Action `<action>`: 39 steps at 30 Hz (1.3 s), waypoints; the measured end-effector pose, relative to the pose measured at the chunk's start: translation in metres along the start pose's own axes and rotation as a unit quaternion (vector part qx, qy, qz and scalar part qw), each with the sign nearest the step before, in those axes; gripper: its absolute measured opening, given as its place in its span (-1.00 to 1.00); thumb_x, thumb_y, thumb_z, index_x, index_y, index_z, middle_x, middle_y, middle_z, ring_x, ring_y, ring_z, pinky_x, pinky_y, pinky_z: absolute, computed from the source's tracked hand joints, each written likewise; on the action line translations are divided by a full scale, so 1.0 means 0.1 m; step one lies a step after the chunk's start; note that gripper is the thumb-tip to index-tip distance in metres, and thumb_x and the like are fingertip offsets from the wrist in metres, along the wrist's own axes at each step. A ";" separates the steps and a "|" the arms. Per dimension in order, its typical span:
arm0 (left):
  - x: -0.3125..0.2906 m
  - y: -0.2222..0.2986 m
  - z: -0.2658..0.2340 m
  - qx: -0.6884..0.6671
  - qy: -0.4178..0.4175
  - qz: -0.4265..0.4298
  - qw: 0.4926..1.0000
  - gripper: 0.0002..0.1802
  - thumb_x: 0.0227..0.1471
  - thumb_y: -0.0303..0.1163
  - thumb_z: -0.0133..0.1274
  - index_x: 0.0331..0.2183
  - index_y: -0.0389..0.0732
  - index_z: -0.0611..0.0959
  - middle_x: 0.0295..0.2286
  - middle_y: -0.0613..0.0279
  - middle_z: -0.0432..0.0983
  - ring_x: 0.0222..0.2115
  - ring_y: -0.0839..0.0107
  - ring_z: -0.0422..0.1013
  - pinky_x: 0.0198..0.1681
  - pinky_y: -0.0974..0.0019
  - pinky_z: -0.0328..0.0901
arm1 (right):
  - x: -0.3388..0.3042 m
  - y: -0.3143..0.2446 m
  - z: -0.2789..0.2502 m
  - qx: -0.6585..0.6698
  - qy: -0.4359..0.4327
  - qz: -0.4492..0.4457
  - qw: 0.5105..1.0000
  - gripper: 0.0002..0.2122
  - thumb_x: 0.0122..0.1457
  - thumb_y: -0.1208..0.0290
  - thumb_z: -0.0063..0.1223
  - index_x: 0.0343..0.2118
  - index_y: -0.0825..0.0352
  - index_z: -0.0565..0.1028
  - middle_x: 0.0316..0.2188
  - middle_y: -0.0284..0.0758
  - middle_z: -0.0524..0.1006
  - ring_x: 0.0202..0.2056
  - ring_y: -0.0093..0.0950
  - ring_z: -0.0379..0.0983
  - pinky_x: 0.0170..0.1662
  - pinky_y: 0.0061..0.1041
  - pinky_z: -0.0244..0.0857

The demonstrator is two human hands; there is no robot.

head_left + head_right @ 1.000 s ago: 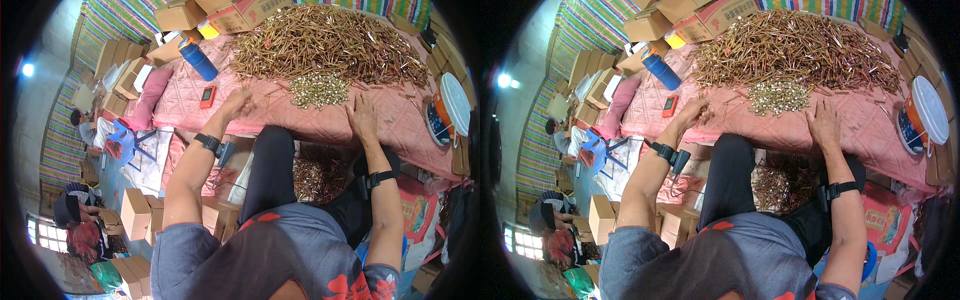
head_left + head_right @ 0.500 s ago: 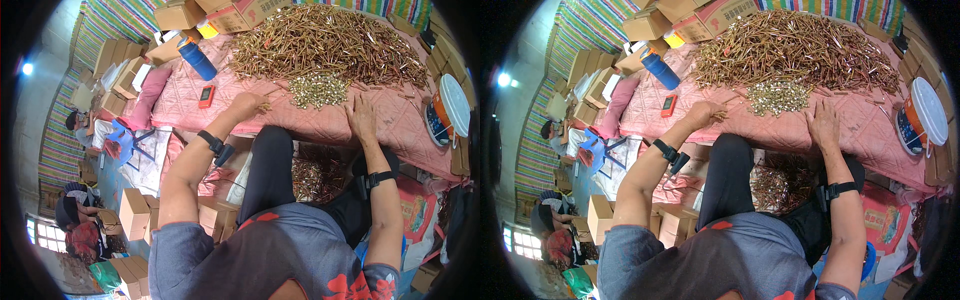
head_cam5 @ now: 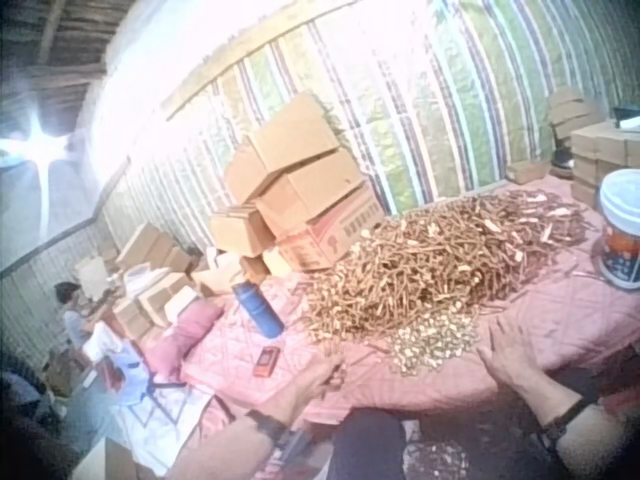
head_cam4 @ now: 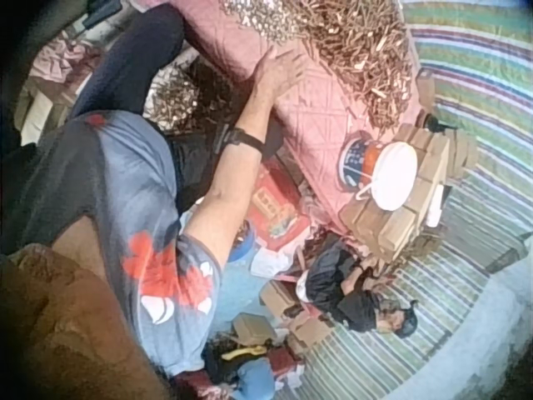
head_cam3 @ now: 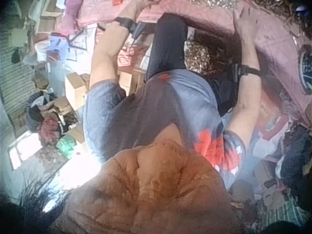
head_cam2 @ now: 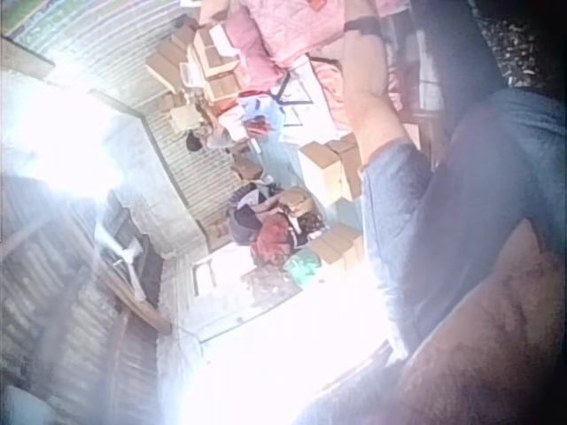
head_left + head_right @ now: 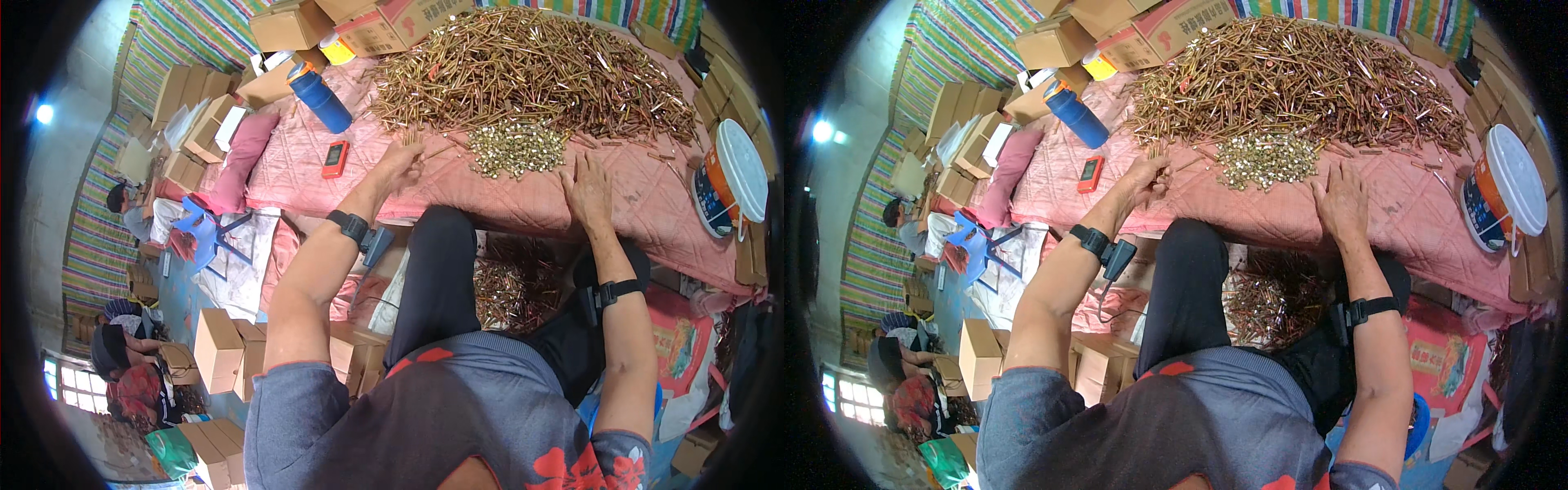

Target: Assembling small metal connectors and pins by hand.

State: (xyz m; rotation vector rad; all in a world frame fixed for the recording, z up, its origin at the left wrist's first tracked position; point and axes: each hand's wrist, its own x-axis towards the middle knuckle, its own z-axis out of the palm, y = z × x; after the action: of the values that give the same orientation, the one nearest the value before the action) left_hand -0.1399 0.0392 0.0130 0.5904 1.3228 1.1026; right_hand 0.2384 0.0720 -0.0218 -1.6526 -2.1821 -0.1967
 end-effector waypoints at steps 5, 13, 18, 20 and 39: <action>0.18 -0.07 0.28 0.226 0.043 0.111 0.967 -0.93 -0.06 -0.46 0.05 -0.44 -0.18 0.48 -0.72 0.29 0.35 -0.76 0.53 0.23 -0.78 0.44 0.06 | -0.02 0.06 0.01 -0.003 -0.004 0.006 1.000 -0.43 0.15 0.04 -0.08 0.07 0.44 0.29 0.10 -0.09 0.27 0.15 -0.22 0.13 0.18 -0.26 -0.04; 0.55 -0.25 0.30 0.525 0.093 0.260 0.805 -0.73 -0.09 -0.32 0.13 -0.31 -0.25 0.56 -0.50 0.07 0.55 -0.47 0.31 0.50 -0.35 0.34 0.36 | -0.01 0.04 0.06 0.001 0.003 0.000 1.000 -0.43 0.15 0.04 -0.08 0.06 0.43 0.30 0.10 -0.10 0.28 0.15 -0.21 0.13 0.17 -0.25 -0.02; 0.44 -0.10 0.07 0.533 0.036 0.143 0.833 -0.79 -0.05 -0.35 0.12 -0.38 -0.28 0.56 -0.62 0.18 0.53 -0.66 0.47 0.46 -0.52 0.38 0.38 | 0.00 0.03 0.06 0.002 0.012 -0.002 1.000 -0.44 0.15 0.05 -0.08 0.06 0.43 0.29 0.10 -0.11 0.28 0.14 -0.22 0.14 0.17 -0.26 -0.02; 0.43 -0.12 -0.03 0.575 0.036 0.128 0.807 -0.80 -0.06 -0.36 0.12 -0.39 -0.28 0.56 -0.63 0.18 0.53 -0.66 0.48 0.45 -0.52 0.38 0.38 | 0.01 0.01 0.05 0.001 0.016 -0.004 1.000 -0.44 0.15 0.05 -0.08 0.06 0.43 0.29 0.10 -0.11 0.28 0.14 -0.22 0.14 0.17 -0.26 -0.03; -0.29 -0.39 -0.83 -0.206 0.008 0.070 0.976 -0.89 0.07 -0.51 -0.03 -0.30 -0.28 0.49 -0.41 0.07 0.48 -0.50 0.37 0.40 -0.59 0.49 0.31 | -0.02 0.01 0.03 0.015 0.015 0.002 1.000 -0.46 0.15 0.05 -0.08 0.05 0.41 0.29 0.09 -0.10 0.28 0.15 -0.22 0.14 0.17 -0.24 -0.02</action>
State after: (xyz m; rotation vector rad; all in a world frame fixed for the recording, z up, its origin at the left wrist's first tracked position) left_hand -0.2039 -0.0218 -0.0243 0.3689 1.0327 1.4534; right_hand 0.2387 0.0714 -0.0255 -1.6266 -2.1500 -0.1850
